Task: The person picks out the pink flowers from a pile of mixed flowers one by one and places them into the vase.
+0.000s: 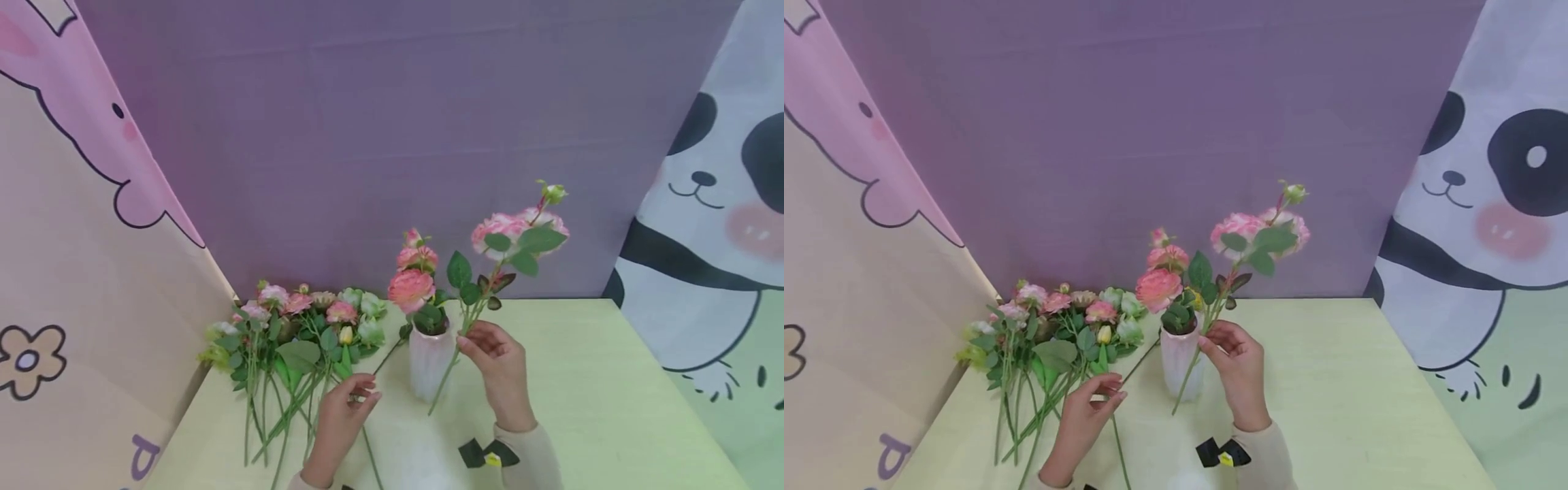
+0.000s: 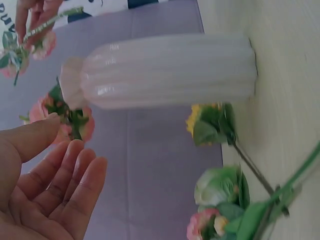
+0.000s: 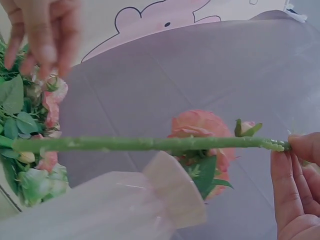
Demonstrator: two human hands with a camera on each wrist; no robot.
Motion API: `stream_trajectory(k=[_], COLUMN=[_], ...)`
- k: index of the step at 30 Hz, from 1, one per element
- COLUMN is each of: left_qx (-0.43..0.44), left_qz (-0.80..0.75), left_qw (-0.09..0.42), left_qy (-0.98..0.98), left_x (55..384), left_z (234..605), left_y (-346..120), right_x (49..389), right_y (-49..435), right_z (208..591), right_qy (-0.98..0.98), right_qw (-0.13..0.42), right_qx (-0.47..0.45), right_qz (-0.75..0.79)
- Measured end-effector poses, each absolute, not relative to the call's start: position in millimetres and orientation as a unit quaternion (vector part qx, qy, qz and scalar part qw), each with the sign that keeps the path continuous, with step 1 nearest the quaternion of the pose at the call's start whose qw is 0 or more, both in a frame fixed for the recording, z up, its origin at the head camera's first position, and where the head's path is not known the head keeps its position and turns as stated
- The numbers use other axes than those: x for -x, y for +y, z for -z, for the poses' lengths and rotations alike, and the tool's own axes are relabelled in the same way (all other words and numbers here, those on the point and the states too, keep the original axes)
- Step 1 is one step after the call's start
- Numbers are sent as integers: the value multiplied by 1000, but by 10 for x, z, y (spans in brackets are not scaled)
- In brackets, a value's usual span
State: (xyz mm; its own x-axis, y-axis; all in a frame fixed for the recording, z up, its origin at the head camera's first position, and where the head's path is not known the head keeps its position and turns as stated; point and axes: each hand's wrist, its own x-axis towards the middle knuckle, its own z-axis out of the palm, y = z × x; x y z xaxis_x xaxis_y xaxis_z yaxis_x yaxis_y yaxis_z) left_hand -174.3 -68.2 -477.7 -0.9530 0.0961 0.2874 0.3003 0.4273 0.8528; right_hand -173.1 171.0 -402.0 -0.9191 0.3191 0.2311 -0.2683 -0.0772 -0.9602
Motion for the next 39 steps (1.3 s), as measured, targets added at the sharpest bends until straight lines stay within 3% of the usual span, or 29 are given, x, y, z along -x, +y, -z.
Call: stream_trajectory(k=[9, 31, 39], left_qx=[56, -24, -23], left_qz=[510, 502, 501], left_qw=[85, 59, 84], left_qy=[-854, -863, -861], left_x=[1827, 1781, 1795], left_z=[4899, 4937, 4979], left_y=[-994, -1185, -1258], right_x=[1879, 2229, 2320], right_y=[1830, 1905, 1918], right_z=[3849, 3580, 3517], right_qy=[-637, -569, -495], right_qw=[217, 246, 279], right_qx=[3, -19, -40], right_qz=[-740, -785, -822])
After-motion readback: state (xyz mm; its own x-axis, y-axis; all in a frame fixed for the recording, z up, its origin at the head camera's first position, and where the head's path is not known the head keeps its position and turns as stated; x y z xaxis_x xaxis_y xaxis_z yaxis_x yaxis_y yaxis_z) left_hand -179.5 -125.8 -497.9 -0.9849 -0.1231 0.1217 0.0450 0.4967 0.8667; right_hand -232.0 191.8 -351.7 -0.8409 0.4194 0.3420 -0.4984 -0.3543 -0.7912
